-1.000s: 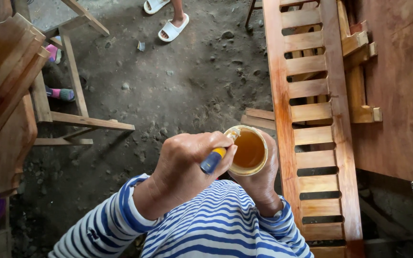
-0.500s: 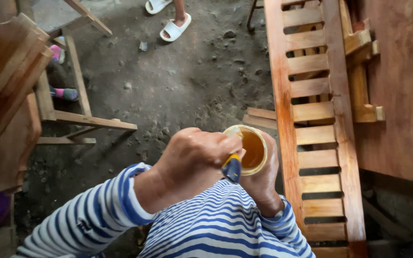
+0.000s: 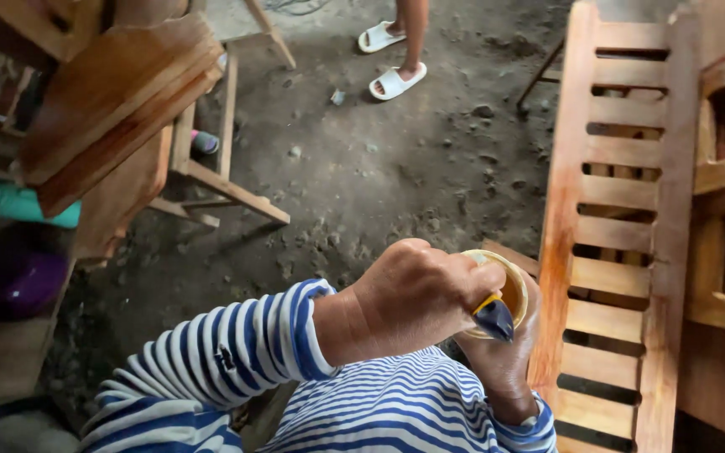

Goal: The person applies a wood stain to a slatted wooden bench using a paintbrush. They dip the brush into a container of stain and systematically coat the surface of the bench, covering the slats and frame.

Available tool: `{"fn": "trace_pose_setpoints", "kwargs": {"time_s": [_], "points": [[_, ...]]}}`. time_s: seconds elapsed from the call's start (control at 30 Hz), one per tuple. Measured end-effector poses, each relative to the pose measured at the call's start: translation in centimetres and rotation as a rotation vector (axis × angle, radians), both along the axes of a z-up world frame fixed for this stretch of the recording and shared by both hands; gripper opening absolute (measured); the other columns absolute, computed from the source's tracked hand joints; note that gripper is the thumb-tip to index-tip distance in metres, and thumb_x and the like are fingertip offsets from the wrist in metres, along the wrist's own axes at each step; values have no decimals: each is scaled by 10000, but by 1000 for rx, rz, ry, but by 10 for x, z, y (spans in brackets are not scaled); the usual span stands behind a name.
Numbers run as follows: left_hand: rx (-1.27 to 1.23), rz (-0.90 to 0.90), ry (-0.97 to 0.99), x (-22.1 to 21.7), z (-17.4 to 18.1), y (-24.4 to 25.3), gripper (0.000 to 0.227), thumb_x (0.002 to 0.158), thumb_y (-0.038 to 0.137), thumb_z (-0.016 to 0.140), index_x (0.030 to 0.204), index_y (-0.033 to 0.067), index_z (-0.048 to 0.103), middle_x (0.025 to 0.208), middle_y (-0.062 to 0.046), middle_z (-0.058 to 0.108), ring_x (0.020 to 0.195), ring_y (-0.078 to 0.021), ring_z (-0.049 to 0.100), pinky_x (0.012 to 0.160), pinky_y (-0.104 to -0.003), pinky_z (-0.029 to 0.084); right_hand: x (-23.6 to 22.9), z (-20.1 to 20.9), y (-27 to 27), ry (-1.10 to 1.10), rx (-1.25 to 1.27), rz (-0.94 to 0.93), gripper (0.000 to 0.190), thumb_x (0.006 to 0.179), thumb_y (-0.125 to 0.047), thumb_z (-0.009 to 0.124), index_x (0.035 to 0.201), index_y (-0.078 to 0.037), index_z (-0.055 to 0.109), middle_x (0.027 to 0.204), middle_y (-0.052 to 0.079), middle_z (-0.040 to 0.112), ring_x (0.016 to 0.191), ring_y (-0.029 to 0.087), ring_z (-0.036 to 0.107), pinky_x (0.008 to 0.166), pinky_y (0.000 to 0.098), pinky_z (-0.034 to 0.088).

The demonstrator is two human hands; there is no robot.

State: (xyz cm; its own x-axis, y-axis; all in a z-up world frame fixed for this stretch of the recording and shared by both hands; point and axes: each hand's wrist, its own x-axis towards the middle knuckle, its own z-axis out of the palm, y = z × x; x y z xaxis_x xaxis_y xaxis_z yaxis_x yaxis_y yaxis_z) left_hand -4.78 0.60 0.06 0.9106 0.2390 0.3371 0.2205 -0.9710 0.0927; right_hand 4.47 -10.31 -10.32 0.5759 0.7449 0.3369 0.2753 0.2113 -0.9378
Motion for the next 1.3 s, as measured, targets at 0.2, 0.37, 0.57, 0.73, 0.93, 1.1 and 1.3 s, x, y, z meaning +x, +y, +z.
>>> {"fn": "trace_pose_setpoints", "kwargs": {"time_s": [0.2, 0.37, 0.57, 0.73, 0.93, 1.1, 1.3], "points": [[-134, 59, -34, -18, 10, 1, 159, 886, 191, 697, 896, 161, 541, 731, 15, 654, 552, -259, 643, 452, -399, 423, -6, 2, 6, -23, -21, 62, 634, 745, -272, 838, 1256, -25, 556, 1221, 152, 648, 1097, 250, 669, 960, 360, 537], [-183, 68, -8, -25, 10, -2, 184, 888, 242, 711, 931, 151, 556, 847, -14, 693, 606, -289, 670, 460, -417, 446, -7, 4, 4, -48, -51, 68, 634, 732, -271, 849, 1247, -30, 568, 1211, 147, 656, 1090, 252, 674, 953, 361, 539], [-157, 41, 34, -24, 7, -2, 215, 874, 284, 725, 940, 148, 572, 849, -12, 697, 621, -272, 675, 467, -414, 457, -10, 6, 2, -66, -78, 29, 634, 719, -270, 860, 1237, -36, 580, 1200, 142, 663, 1083, 254, 678, 947, 362, 540], [-190, -8, 34, -17, 5, -2, 209, 852, 278, 722, 957, 158, 587, 874, -17, 704, 657, -276, 691, 499, -418, 477, -5, 8, -5, -80, -108, -37, 633, 710, -270, 868, 1230, -40, 590, 1193, 139, 668, 1078, 256, 681, 941, 363, 541], [-183, -39, 19, -10, 5, 0, 182, 821, 189, 713, 895, 158, 551, 728, 8, 652, 575, -255, 653, 454, -406, 438, -1, 10, -10, -93, -158, -121, 633, 697, -269, 879, 1221, -45, 602, 1183, 134, 676, 1071, 258, 686, 934, 364, 543], [-155, -98, 37, -4, 4, 0, 154, 821, 88, 663, 877, 147, 532, 715, 7, 622, 544, -241, 635, 428, -396, 425, 0, 9, -16, -96, -189, -162, 633, 688, -269, 887, 1214, -49, 611, 1175, 131, 681, 1066, 259, 689, 929, 365, 544], [-160, -112, 38, 0, 5, 2, 155, 878, 166, 677, 846, 158, 525, 660, 6, 592, 512, -251, 605, 431, -399, 422, 3, 11, -16, -100, -219, -203, 633, 675, -268, 897, 1204, -54, 624, 1165, 126, 689, 1059, 261, 694, 922, 367, 546]]}}
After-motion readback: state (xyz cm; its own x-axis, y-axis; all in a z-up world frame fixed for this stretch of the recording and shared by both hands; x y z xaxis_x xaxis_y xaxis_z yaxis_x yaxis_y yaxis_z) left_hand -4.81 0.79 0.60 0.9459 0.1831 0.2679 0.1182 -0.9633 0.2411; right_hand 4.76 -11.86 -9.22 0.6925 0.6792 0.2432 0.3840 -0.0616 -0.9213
